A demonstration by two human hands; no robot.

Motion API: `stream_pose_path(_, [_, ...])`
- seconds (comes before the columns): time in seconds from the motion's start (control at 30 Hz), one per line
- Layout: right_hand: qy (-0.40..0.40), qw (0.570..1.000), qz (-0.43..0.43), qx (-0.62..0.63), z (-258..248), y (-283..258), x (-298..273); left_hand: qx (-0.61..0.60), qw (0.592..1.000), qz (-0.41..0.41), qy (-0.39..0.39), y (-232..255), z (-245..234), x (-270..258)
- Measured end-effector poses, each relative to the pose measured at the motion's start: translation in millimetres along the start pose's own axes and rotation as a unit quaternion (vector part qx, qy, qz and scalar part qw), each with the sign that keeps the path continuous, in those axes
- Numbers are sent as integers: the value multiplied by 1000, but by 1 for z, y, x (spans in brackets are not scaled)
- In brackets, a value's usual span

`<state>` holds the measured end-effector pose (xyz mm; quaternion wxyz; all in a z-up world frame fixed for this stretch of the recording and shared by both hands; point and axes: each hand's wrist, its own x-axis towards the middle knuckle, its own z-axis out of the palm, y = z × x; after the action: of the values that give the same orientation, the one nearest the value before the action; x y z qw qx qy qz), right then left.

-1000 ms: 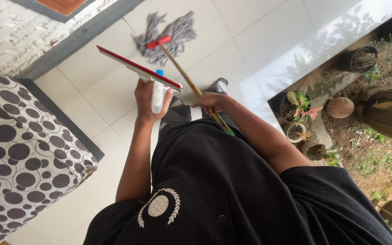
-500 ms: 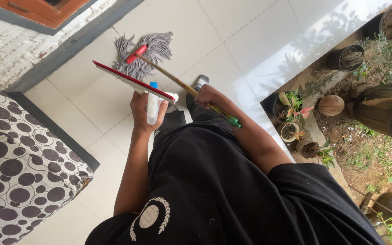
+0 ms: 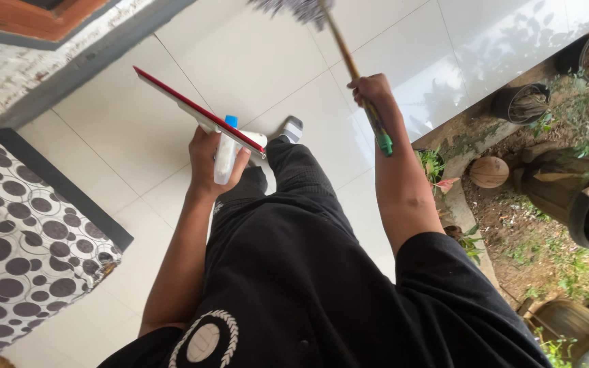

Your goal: The person cleans a large glass window using a spray bottle and a squeegee. They repeatedly spray the glass surface and wipe it with the squeegee in vertical and horizontal motions. The person also briefly uses a mop to clean the tiled floor near the window.

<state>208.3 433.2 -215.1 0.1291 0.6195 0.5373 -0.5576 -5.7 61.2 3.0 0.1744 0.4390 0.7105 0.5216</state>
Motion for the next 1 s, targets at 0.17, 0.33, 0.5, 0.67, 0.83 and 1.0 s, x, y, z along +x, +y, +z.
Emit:
stream_pose_path(0.17, [105,984,59,132,-9,-3,39,11,1000,24,-14,19,11,35])
stream_pose_path(0.33, [53,991,51,116,23,5,68,20,1000,3,-9,32,11,44])
stream_pose_path(0.5, [0,998,0,-68,65,-6,60,19,1000,14,-19,28,-1,39])
stream_pose_path(0.67, [-16,961,-65,-267,92,-5,57,-1,999,18,-31,12,-34,28])
stream_pose_path(0.83, [-55,950,-94,-294,149,10,14,10,997,43,-57,-8,-86,13])
stream_pose_path(1.0, [-50,938,-120,-322,241,8,-81,-32,996,54,-63,-32,-141,-10])
